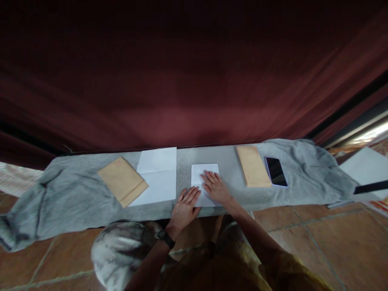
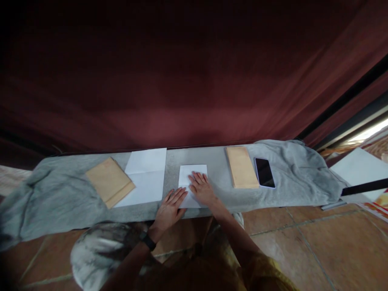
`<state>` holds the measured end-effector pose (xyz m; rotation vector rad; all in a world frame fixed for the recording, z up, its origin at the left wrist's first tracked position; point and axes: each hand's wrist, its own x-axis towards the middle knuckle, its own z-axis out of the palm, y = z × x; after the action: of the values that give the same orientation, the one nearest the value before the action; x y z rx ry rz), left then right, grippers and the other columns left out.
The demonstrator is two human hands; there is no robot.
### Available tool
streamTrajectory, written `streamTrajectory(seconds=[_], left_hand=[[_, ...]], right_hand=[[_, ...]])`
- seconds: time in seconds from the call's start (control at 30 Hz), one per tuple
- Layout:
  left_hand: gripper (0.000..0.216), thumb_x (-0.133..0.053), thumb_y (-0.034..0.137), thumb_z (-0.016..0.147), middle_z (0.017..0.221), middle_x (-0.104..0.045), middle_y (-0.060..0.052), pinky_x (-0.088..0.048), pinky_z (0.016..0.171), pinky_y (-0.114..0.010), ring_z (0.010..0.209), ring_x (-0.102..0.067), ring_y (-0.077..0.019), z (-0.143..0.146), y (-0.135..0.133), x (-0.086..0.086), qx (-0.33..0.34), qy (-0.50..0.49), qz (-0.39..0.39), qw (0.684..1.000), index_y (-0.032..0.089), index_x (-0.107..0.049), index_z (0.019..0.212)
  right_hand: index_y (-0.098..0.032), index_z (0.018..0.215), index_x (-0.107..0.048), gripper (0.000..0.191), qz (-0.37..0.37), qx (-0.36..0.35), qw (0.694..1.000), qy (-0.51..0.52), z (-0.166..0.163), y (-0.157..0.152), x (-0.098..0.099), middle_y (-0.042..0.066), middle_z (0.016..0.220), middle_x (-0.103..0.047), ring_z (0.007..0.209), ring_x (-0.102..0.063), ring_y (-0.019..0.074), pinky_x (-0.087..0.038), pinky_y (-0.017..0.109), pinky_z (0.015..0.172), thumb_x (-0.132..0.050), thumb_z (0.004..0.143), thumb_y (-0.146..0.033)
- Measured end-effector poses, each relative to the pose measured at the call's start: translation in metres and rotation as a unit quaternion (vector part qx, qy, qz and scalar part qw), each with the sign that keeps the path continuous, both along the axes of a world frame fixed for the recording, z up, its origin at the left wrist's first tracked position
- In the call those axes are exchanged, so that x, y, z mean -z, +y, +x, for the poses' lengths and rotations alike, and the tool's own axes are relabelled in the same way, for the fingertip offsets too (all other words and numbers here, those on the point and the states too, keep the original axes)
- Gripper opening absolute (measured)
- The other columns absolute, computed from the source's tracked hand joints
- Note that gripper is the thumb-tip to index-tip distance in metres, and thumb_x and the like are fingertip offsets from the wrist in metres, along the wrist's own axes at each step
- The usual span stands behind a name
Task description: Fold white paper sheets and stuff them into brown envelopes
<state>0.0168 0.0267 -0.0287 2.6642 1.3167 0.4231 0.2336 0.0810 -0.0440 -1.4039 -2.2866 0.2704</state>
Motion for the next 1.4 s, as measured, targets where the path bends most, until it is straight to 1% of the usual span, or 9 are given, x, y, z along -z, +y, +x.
streamTrajectory(seconds=[0.1, 0.23, 0.37, 0.57, 0.77, 0.9, 1.03, 1.2, 1.4], left_hand=[[0.054, -0.054, 0.028, 0.092, 0.153, -0.05, -0.008, -0.026, 0.124, -0.05, 0.143, -0.043, -0.0245, 0.0, 0.0, -0.002, -0.001, 0.006, -0.001, 1.0, 0.02, -0.049, 0.146], [0.054, -0.056, 0.029, 0.092, 0.153, -0.049, -0.009, -0.026, 0.124, -0.05, 0.143, -0.043, -0.0252, 0.0, 0.0, -0.003, -0.002, 0.0, -0.002, 1.0, 0.019, -0.05, 0.144], [0.053, -0.058, 0.031, 0.092, 0.154, -0.047, -0.009, -0.027, 0.123, -0.05, 0.144, -0.042, -0.0252, 0.0, 0.0, -0.002, -0.003, -0.016, -0.003, 1.0, 0.019, -0.051, 0.144], [0.054, -0.058, 0.034, 0.093, 0.155, -0.046, -0.009, -0.025, 0.124, -0.049, 0.145, -0.04, -0.0246, -0.001, -0.001, -0.002, 0.006, -0.022, -0.001, 1.0, 0.019, -0.05, 0.144], [0.054, -0.054, 0.049, 0.096, 0.155, -0.047, -0.009, -0.024, 0.125, -0.051, 0.146, -0.038, -0.0249, -0.002, -0.004, -0.01, 0.021, -0.026, -0.002, 0.999, 0.022, -0.052, 0.143], [0.047, -0.04, 0.04, 0.103, 0.152, -0.051, -0.011, -0.025, 0.124, -0.048, 0.145, -0.041, -0.0226, 0.015, -0.003, -0.007, -0.027, -0.012, 0.005, 1.0, 0.017, -0.051, 0.143], [0.051, -0.035, 0.033, 0.103, 0.155, -0.045, -0.015, -0.024, 0.124, -0.049, 0.148, -0.035, -0.0245, 0.05, 0.006, 0.005, -0.082, 0.003, 0.022, 0.996, 0.008, -0.043, 0.147], [0.062, -0.036, 0.04, 0.101, 0.159, -0.038, -0.018, -0.02, 0.126, -0.049, 0.151, -0.027, -0.0262, 0.078, 0.015, 0.015, -0.08, 0.017, 0.029, 0.996, 0.004, -0.033, 0.153], [0.07, -0.033, 0.052, 0.102, 0.159, -0.036, -0.021, -0.016, 0.126, -0.051, 0.152, -0.025, -0.0289, 0.074, 0.012, 0.013, -0.05, 0.05, 0.031, 0.997, 0.003, -0.033, 0.152]], right_hand=[[-0.022, 0.149, -0.047, 0.047, 0.001, -0.005, 0.999, -0.035, -0.008, 0.008, 0.004, 0.011, 0.16, -0.038, 0.147, -0.036, 0.0312, -0.024, 0.059, 0.122, -0.047, 0.103, -0.031], [-0.025, 0.152, -0.042, 0.048, 0.0, 0.006, 0.997, -0.075, -0.001, 0.019, 0.005, 0.007, 0.162, -0.034, 0.148, -0.034, 0.0284, -0.024, 0.053, 0.122, -0.041, 0.105, -0.035], [-0.026, 0.153, -0.042, 0.049, -0.001, 0.041, 0.993, -0.109, 0.009, 0.029, 0.007, 0.006, 0.163, -0.032, 0.149, -0.034, 0.0265, -0.025, 0.049, 0.122, -0.035, 0.107, -0.038], [-0.026, 0.155, -0.038, 0.051, 0.014, 0.085, 0.99, -0.116, 0.012, 0.03, 0.013, 0.007, 0.163, -0.03, 0.147, -0.037, 0.0287, -0.026, 0.052, 0.12, -0.032, 0.106, -0.042], [-0.024, 0.155, -0.038, 0.052, 0.019, 0.092, 0.988, -0.119, 0.011, 0.028, 0.012, 0.009, 0.163, -0.031, 0.146, -0.037, 0.0307, -0.025, 0.054, 0.119, -0.032, 0.106, -0.041], [-0.023, 0.154, -0.04, 0.052, 0.014, 0.093, 0.988, -0.122, 0.011, 0.028, 0.01, 0.01, 0.162, -0.033, 0.146, -0.037, 0.0312, -0.025, 0.053, 0.119, -0.03, 0.106, -0.042], [-0.023, 0.154, -0.041, 0.052, 0.014, 0.091, 0.988, -0.121, 0.011, 0.028, 0.007, 0.009, 0.162, -0.034, 0.147, -0.036, 0.0304, -0.025, 0.052, 0.119, -0.029, 0.106, -0.041], [-0.022, 0.154, -0.04, 0.052, 0.016, 0.09, 0.988, -0.123, 0.012, 0.028, 0.007, 0.008, 0.162, -0.035, 0.148, -0.034, 0.0283, -0.025, 0.051, 0.119, -0.025, 0.107, -0.036], [-0.023, 0.155, -0.038, 0.052, 0.015, 0.089, 0.988, -0.128, 0.014, 0.029, 0.012, 0.008, 0.162, -0.034, 0.149, -0.032, 0.0279, -0.023, 0.05, 0.12, -0.025, 0.106, -0.037]])
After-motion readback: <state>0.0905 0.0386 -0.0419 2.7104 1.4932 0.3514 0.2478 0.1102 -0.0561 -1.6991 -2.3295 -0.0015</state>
